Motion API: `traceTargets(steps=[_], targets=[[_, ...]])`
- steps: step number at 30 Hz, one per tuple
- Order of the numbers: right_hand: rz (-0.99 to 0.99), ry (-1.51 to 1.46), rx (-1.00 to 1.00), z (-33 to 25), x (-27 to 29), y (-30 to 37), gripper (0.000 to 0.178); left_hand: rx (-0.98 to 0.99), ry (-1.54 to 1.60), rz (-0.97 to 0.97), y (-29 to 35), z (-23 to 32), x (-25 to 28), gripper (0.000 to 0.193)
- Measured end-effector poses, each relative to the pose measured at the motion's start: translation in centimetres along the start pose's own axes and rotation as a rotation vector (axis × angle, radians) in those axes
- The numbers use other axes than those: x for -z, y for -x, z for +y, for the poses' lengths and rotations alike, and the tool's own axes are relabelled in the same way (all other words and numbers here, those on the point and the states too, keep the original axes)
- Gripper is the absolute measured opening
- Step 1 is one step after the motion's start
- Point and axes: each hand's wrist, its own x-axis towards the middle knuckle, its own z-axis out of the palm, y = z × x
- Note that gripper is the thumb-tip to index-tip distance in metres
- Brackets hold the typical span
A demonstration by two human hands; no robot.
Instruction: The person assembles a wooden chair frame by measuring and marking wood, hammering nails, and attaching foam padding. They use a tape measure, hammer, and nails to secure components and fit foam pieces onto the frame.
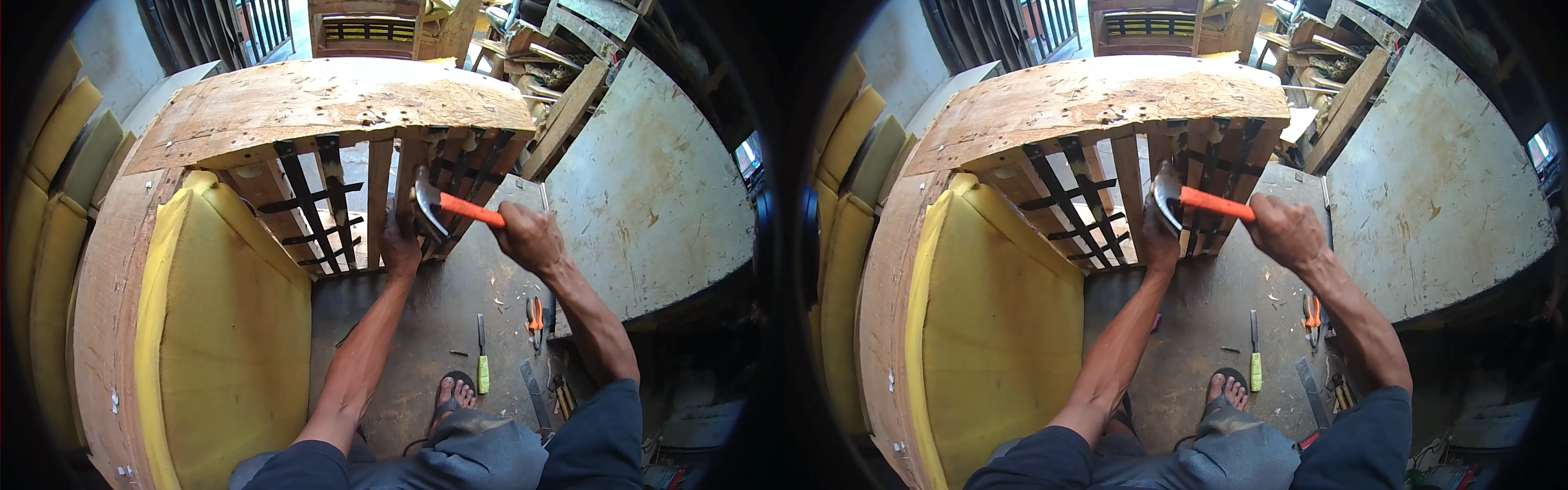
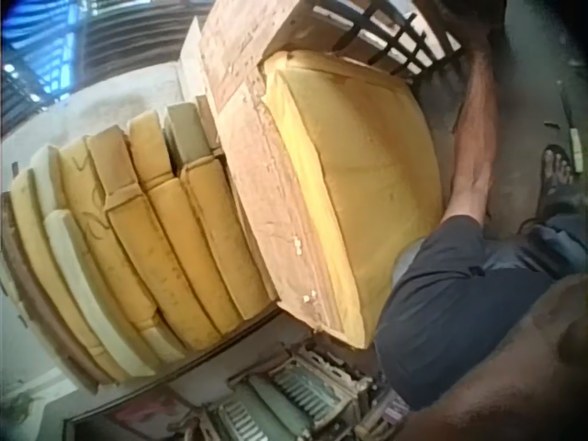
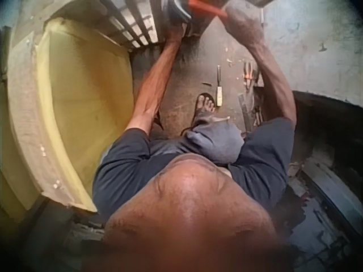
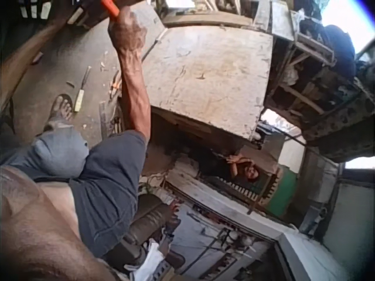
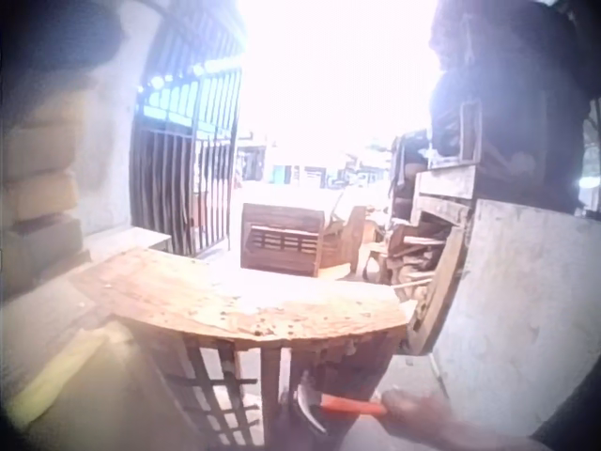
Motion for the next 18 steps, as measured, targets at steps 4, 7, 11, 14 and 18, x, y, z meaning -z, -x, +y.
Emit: traceTargets(steps=[4,7,11,14,18], targets=[[0.084,-0.066,0.300,-2.7,0.6,-0.1,0.028,0.209,0.059,-0.173,0.2,0.2,1.2,0.045],[0.043,-0.051,0.034,-2.0,-0.9,-0.4,0.026,0.007,0.014,-0.206,0.3,-1.6,1.6,0.048],[-0.028,-0.163,-0.146,-1.1,-2.7,4.3,0.024,0.207,0.116,-0.211,-0.1,-0.1,1.3,0.055],[-0.049,-0.248,-0.367,-1.8,-7.7,13.5,0.023,0.207,0.105,-0.199,-0.2,-0.3,1.6,0.065],[-0.337,-0.197,-1.057,-3.5,-12.2,26.6,0.029,0.187,0.216,-0.289,-0.2,0.8,1.9,0.079]])
